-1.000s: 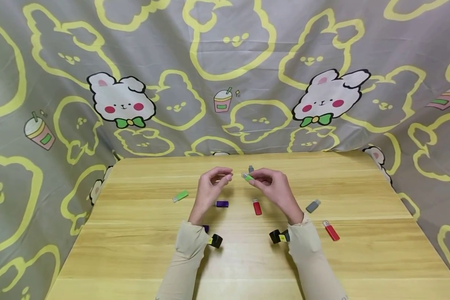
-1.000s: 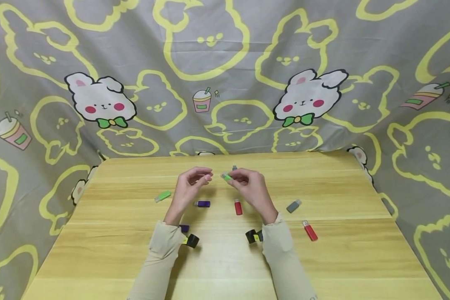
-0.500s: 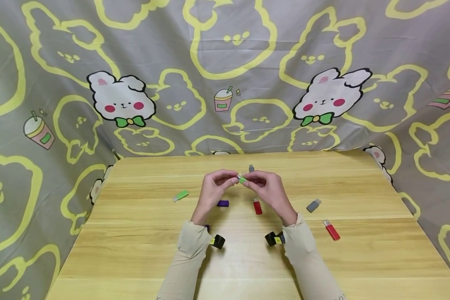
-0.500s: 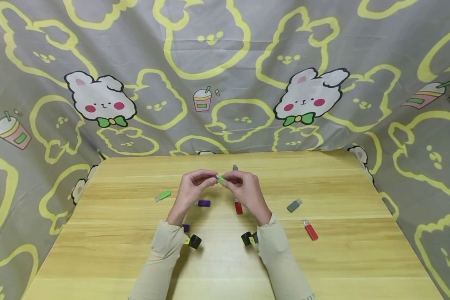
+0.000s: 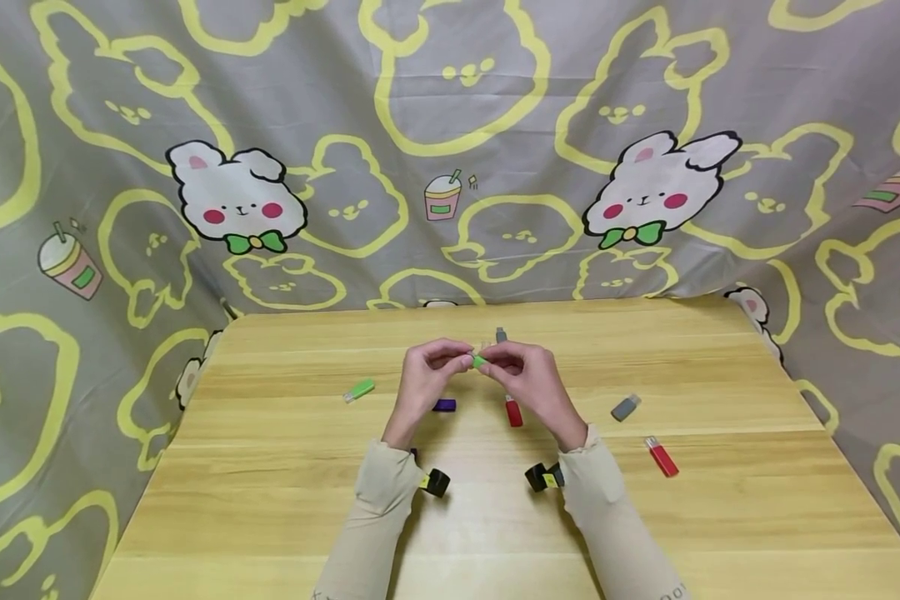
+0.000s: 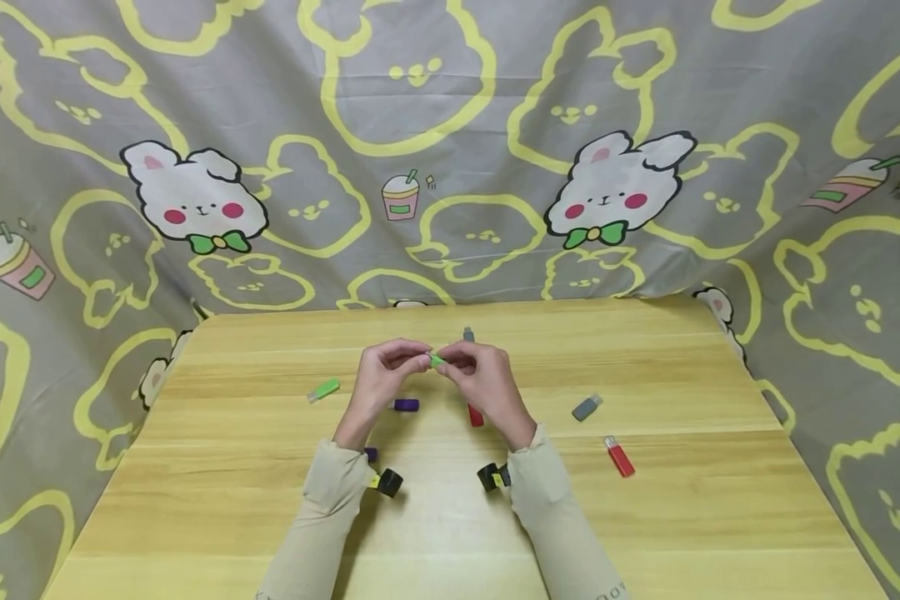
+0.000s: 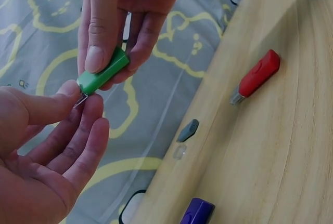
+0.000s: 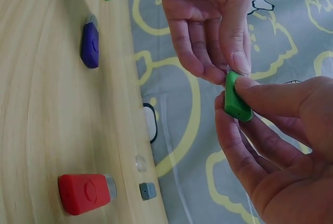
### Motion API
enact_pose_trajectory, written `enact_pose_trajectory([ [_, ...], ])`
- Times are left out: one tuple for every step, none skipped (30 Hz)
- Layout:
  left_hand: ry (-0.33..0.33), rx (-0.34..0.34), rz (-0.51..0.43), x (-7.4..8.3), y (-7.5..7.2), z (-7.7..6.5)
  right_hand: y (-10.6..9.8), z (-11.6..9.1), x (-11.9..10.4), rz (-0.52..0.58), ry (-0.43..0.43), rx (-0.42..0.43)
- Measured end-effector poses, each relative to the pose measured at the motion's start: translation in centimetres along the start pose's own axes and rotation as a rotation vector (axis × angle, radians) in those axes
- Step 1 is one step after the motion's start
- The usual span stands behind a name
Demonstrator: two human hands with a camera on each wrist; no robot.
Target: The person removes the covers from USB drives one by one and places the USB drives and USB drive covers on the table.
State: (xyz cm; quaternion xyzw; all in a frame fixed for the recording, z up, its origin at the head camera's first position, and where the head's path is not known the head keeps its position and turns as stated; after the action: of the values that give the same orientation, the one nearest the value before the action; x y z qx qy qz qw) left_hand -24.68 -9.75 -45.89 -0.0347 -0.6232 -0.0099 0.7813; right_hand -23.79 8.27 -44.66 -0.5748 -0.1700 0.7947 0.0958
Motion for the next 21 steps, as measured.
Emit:
enact_pose_trajectory([
  [-0.002, 0.003, 0.000, -0.03, -0.02, -0.02, 0.03, -0.02, -0.02, -0.001, 0.001, -0.002],
  [-0.002, 0.005, -0.001, -0.07, -0.04, -0.03, 0.03, -0.04, -0.03, -0.003, 0.001, -0.004],
  [-0.005, 0.008, 0.000, -0.10, -0.06, -0.03, 0.03, -0.06, -0.05, -0.004, 0.001, -0.005],
  [-0.005, 0.010, -0.001, -0.13, -0.06, -0.03, 0.01, -0.05, -0.06, -0.004, 0.001, -0.006],
  [-0.006, 0.012, -0.001, -0.16, -0.07, -0.01, -0.01, -0.05, -0.06, -0.001, 0.000, -0.007],
  [-0.007, 0.014, 0.002, -0.20, -0.07, 0.03, -0.05, -0.05, -0.04, 0.001, -0.004, -0.008],
  [-0.006, 0.016, 0.004, -0.20, -0.06, 0.06, -0.09, -0.03, -0.01, 0.004, -0.007, -0.008],
  [-0.003, 0.017, 0.006, -0.17, -0.05, 0.09, -0.12, 0.01, 0.02, 0.004, -0.009, -0.008],
  [-0.002, 0.020, 0.007, -0.15, -0.03, 0.12, -0.16, 0.05, 0.04, 0.006, -0.011, -0.008],
  [0.000, 0.022, 0.006, -0.14, 0.00, 0.16, -0.20, 0.09, 0.10, 0.006, -0.012, -0.008],
  [0.001, 0.024, 0.008, -0.14, 0.03, 0.21, -0.24, 0.12, 0.14, 0.005, -0.013, -0.007],
  [0.004, 0.027, 0.009, -0.14, 0.07, 0.25, -0.28, 0.13, 0.20, 0.002, -0.016, -0.006],
  [0.006, 0.029, 0.010, -0.15, 0.11, 0.27, -0.30, 0.15, 0.25, 0.000, -0.020, -0.006],
  [0.010, 0.032, 0.011, -0.16, 0.16, 0.29, -0.33, 0.16, 0.30, -0.003, -0.025, -0.006],
  [0.013, 0.038, 0.012, -0.18, 0.21, 0.32, -0.36, 0.15, 0.35, -0.005, -0.031, -0.005],
  [0.017, 0.044, 0.016, -0.20, 0.24, 0.33, -0.37, 0.16, 0.37, -0.009, -0.041, -0.002],
  [0.024, 0.050, 0.020, -0.20, 0.27, 0.34, -0.38, 0.17, 0.38, -0.012, -0.050, 0.001],
  [0.030, 0.055, 0.024, -0.20, 0.28, 0.34, -0.39, 0.16, 0.36, -0.012, -0.057, 0.005],
  [0.037, 0.059, 0.027, -0.16, 0.29, 0.34, -0.40, 0.18, 0.33, -0.013, -0.063, 0.008],
  [0.042, 0.060, 0.030, -0.14, 0.27, 0.33, -0.39, 0.20, 0.33, -0.015, -0.067, 0.010],
  [0.046, 0.058, 0.035, -0.11, 0.21, 0.33, -0.40, 0.22, 0.30, -0.018, -0.070, 0.011],
])
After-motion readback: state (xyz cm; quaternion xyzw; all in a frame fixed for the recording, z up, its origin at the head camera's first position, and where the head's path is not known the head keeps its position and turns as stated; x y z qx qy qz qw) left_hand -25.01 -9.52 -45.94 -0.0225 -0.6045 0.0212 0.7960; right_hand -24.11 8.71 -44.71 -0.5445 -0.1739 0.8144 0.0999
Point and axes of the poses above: each hand's wrist, its own z-axis towards the middle knuckle, its own y-axis out of the palm, x = y × z, the point moved 3 cm from there along z, towards the middle knuckle, and after that the axes turned 4 degrees about x, right-handed, at the moved point
